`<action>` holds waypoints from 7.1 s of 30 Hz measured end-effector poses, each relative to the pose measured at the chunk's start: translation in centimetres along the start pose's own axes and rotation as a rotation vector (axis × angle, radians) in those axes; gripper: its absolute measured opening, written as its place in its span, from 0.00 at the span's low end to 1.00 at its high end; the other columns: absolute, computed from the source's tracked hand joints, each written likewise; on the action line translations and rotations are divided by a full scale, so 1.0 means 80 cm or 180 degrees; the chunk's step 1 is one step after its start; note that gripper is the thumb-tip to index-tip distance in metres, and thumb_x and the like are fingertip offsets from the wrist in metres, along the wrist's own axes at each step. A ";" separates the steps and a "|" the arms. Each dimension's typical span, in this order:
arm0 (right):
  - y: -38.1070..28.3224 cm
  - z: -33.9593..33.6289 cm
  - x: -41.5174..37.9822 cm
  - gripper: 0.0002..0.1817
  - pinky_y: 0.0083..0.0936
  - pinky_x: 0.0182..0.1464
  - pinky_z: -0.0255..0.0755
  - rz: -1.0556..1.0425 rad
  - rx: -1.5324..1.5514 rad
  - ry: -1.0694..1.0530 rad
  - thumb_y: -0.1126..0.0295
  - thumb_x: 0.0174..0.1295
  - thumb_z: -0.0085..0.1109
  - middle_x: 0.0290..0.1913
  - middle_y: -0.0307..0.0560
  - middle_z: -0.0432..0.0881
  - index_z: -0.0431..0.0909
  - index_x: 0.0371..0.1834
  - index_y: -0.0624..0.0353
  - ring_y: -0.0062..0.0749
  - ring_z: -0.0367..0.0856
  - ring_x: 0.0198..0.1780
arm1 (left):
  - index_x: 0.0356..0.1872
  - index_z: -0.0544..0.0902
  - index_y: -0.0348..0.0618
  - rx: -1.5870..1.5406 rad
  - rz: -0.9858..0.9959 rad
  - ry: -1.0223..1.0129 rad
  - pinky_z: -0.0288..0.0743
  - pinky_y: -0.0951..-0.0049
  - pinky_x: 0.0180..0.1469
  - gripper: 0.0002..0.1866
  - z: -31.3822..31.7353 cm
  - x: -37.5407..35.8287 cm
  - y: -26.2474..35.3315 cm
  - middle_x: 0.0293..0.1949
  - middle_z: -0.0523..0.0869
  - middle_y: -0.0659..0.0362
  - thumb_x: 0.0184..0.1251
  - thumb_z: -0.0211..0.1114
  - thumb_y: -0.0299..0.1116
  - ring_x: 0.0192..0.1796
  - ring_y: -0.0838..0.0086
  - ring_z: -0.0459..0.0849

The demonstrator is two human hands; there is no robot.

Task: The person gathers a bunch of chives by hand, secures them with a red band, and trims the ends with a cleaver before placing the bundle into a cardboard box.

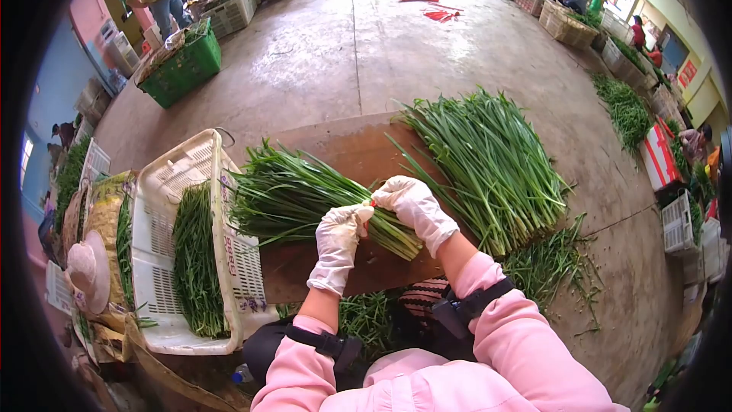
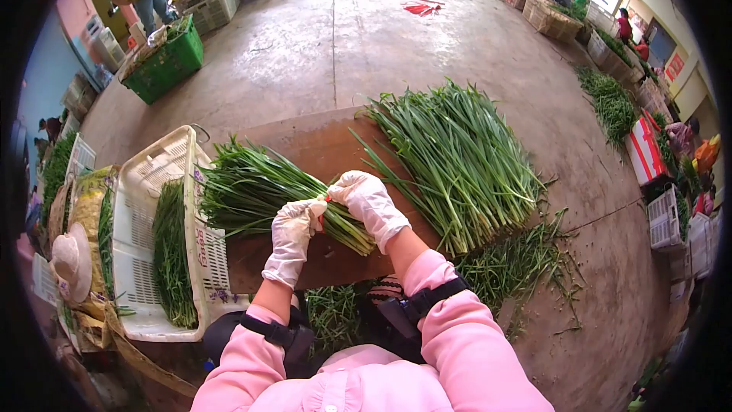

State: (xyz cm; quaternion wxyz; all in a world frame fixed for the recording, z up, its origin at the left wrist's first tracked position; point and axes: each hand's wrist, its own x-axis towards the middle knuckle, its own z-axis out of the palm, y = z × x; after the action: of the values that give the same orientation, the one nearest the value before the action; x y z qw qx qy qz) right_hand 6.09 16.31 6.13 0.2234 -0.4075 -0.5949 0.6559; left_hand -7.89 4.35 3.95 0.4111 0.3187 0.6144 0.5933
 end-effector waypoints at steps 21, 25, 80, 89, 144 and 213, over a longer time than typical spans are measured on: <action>-0.038 0.015 -0.112 0.10 0.45 0.33 0.79 -0.1948 -0.4598 0.0255 0.61 0.61 0.62 0.26 0.51 0.83 0.84 0.27 0.52 0.50 0.85 0.31 | 0.45 0.91 0.49 0.2595 0.0742 -0.0406 0.82 0.63 0.47 0.12 0.010 0.044 0.025 0.39 0.91 0.53 0.62 0.75 0.39 0.42 0.62 0.91; -0.023 -0.033 -0.053 0.18 0.36 0.46 0.80 -0.1885 -0.2334 0.0826 0.53 0.67 0.62 0.39 0.51 0.89 0.89 0.43 0.57 0.49 0.87 0.43 | 0.62 0.83 0.42 0.2411 0.0900 -0.0290 0.79 0.72 0.60 0.25 0.011 0.036 0.026 0.50 0.89 0.51 0.63 0.76 0.29 0.54 0.64 0.88; -0.038 -0.002 0.007 0.18 0.30 0.38 0.71 -0.0204 -0.1244 -0.0254 0.53 0.65 0.71 0.28 0.44 0.85 0.87 0.35 0.59 0.27 0.78 0.31 | 0.30 0.83 0.41 0.2210 -0.0969 -0.0235 0.77 0.69 0.28 0.20 0.014 0.003 0.090 0.22 0.86 0.57 0.70 0.71 0.49 0.21 0.69 0.83; -0.062 0.009 -0.046 0.20 0.42 0.46 0.76 -0.0424 -0.1887 -0.0178 0.52 0.67 0.62 0.37 0.60 0.87 0.87 0.39 0.61 0.57 0.85 0.42 | 0.41 0.89 0.48 0.2847 0.1255 0.0541 0.82 0.63 0.45 0.06 0.004 0.027 0.038 0.38 0.90 0.52 0.64 0.72 0.34 0.41 0.56 0.89; -0.082 0.034 -0.094 0.40 0.45 0.72 0.69 -0.1281 0.1860 -0.1479 0.51 0.73 0.61 0.86 0.50 0.48 0.58 0.83 0.53 0.51 0.58 0.82 | 0.55 0.85 0.42 0.0260 0.0060 -0.2359 0.74 0.76 0.54 0.15 0.032 -0.068 0.124 0.45 0.87 0.65 0.76 0.69 0.39 0.49 0.83 0.78; -0.073 -0.083 -0.053 0.12 0.27 0.49 0.79 -0.1107 -0.0199 0.1257 0.67 0.70 0.65 0.44 0.48 0.90 0.86 0.49 0.64 0.32 0.87 0.43 | 0.76 0.70 0.47 0.4372 0.1431 -0.1187 0.66 0.60 0.74 0.54 -0.005 -0.013 0.147 0.70 0.75 0.43 0.43 0.86 0.49 0.72 0.50 0.74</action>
State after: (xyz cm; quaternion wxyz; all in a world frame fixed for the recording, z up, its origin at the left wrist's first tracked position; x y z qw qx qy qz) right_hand 12.70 18.13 13.11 0.4318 -0.4260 -0.6208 0.4967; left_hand -8.87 4.34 15.76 0.0856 0.7171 0.6869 0.0817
